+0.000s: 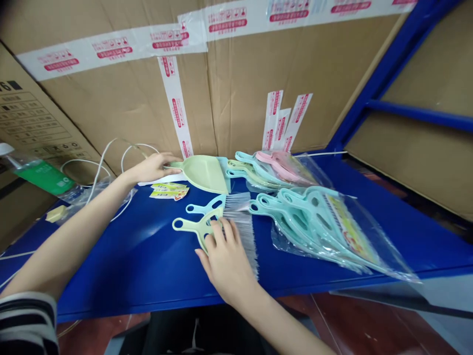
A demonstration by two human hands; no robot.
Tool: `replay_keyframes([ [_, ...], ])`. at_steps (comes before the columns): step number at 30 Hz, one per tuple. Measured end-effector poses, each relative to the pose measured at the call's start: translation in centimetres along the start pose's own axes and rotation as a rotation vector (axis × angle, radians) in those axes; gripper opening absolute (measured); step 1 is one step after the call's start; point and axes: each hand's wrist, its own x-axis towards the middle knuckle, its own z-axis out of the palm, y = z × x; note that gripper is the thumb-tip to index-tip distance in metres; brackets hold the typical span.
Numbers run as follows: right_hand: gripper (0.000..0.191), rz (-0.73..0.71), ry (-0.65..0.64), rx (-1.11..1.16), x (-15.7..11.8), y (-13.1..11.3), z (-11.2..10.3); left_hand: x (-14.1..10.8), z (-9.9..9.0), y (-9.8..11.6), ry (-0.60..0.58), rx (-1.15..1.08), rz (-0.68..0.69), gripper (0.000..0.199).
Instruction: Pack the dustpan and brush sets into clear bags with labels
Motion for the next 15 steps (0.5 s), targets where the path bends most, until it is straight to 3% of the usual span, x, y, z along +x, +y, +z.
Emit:
replay_keyframes([
  [8,0.027,0.047,-0.056,0.041,0.5,-1.4,0.8,4.4,1.7,-1.0,-0.042,-0.03,0.089,0.033],
  [15,0.031,0.111,-0.077,-0.04,1.9,-1.8,0.7,6.2,3.7,-0.2,0.004,0.045,0.081,0.038],
])
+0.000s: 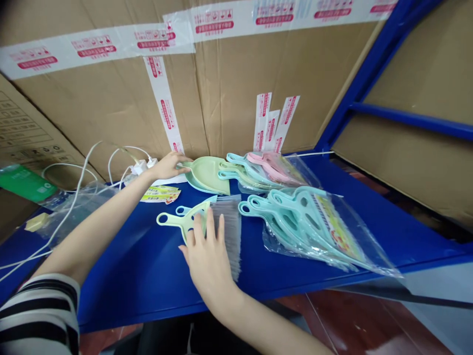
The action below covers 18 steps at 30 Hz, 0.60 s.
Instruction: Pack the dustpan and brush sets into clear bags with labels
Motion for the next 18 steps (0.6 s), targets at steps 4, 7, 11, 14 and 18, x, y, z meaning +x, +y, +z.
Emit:
replay_keyframes([
  [4,0.035,-0.028,-0.074,0.037,0.4,-1.2,0.7,-0.2,0.8,0.0,0.02,0.086,-0.035,0.037],
  [7,0.037,-0.002,-0.105,0.046,0.6,-1.6,1.0,-0.6,0.8,-0.4,0.003,0.133,-0.043,0.035],
  [11,0.034,0.063,-0.068,0.004,0.9,-0.7,1.0,-1.0,0.7,-0.9,-0.017,0.162,-0.038,0.036],
  [14,0.032,0.069,-0.088,-0.03,1.1,0.5,1.1,-1.0,1.0,-1.2,-0.031,0.163,-0.032,0.037],
  [18,0.028,0.038,-0.198,-0.017,1.2,1.4,1.5,-1.2,1.2,-1.5,-0.049,0.162,-0.025,0.037],
])
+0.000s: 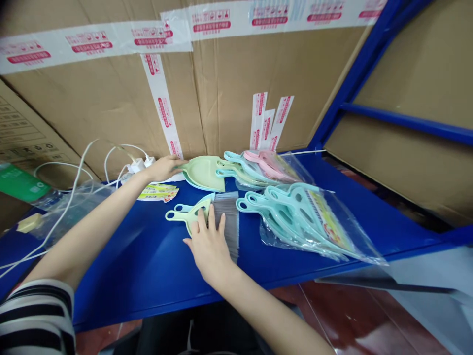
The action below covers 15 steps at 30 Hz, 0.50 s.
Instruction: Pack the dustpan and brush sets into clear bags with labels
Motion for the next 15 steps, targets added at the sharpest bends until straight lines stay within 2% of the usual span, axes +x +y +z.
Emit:
replay_keyframes([
  [3,0.027,-0.01,-0.015,0.028,-0.2,0.2,-0.6,-0.4,-0.1,-0.2,0.002,0.01,-0.005,0.038],
  [5,0.029,-0.069,0.062,0.072,-0.9,0.7,-1.8,-0.8,-0.3,-0.1,0.014,0.021,-0.017,0.038],
  [7,0.03,-0.142,0.198,0.129,-2.3,2.0,-3.4,-1.4,-0.6,0.3,0.04,0.031,-0.028,0.038],
  [9,0.027,-0.08,0.377,0.129,-4.3,4.5,-5.2,-2.0,-1.1,1.0,0.086,0.035,-0.027,0.04],
  [10,0.026,-0.003,0.47,0.095,-5.4,6.2,-5.9,-2.3,-1.3,1.6,0.112,0.033,-0.018,0.04],
  [11,0.026,0.089,0.508,0.034,-6.5,8.0,-6.4,-2.6,-1.5,2.2,0.135,0.028,-0.003,0.04],
  [13,0.027,0.183,0.492,-0.096,-8.5,11.3,-6.9,-3.0,-1.8,3.9,0.177,0.01,0.053,0.04],
  [15,0.033,0.179,0.474,-0.174,-9.9,13.7,-6.6,-3.1,-2.0,6.4,0.237,-0.039,0.172,0.038],
])
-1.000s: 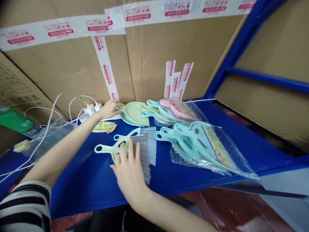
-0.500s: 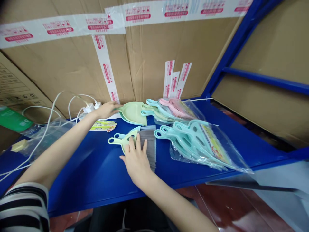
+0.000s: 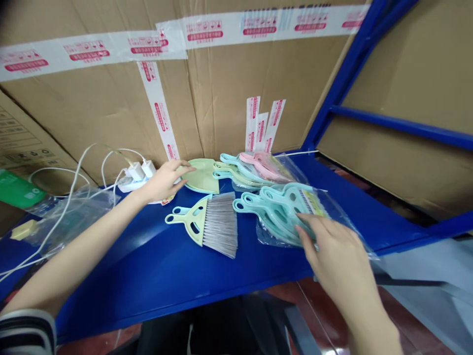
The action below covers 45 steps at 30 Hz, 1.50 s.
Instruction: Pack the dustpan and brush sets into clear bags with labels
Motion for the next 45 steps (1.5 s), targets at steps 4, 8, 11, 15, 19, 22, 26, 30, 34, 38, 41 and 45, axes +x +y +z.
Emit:
replay_keyframes([
  [4,0.032,-0.026,0.078,-0.041,-1.3,0.9,0.7,2.4,0.4,7.1,0.132,-0.223,0.277,0.034],
  [8,0.029,0.027,0.046,0.084,-1.7,0.2,0.2,6.1,1.0,14.3,0.049,-0.066,0.34,0.045],
  [11,0.033,0.172,-0.028,0.221,-2.2,1.1,-0.6,8.2,1.2,17.2,-0.051,0.108,0.317,0.034],
  [15,0.037,0.437,-0.081,0.21,-2.8,2.9,-1.7,8.1,1.0,17.5,-0.061,0.124,0.359,0.029],
  [19,0.04,0.464,-0.115,0.238,-2.7,2.5,-2.2,4.1,0.3,15.9,0.097,0.095,0.334,0.033],
  [22,0.04,0.373,-0.149,0.323,-1.8,0.5,-2.3,-0.6,-0.5,14.2,0.19,0.073,0.282,0.035],
  [26,0.038,0.256,-0.21,0.44,0.0,-2.9,-1.8,-6.8,-2.1,12.2,0.176,0.032,0.128,0.033],
  [30,0.03,0.183,-0.254,0.551,1.5,-6.1,-0.5,-12.0,-2.9,11.1,0.187,0.064,0.012,0.033],
  [34,0.015,0.111,-0.19,0.594,1.9,-9.7,1.1,-16.0,-2.7,10.5,0.196,0.093,-0.088,0.031],
  [38,0.016,0.114,-0.191,0.689,2.5,-12.7,1.7,-19.0,-2.6,10.1,0.177,0.092,-0.152,0.031],
  [41,0.02,0.158,-0.318,0.95,3.3,-13.5,1.9,-20.9,-2.8,9.8,0.169,0.07,-0.198,0.031],
  [45,0.028,0.137,-0.475,1.211,4.0,-13.8,2.5,-23.2,-3.0,9.5,0.193,0.041,-0.283,0.032],
])
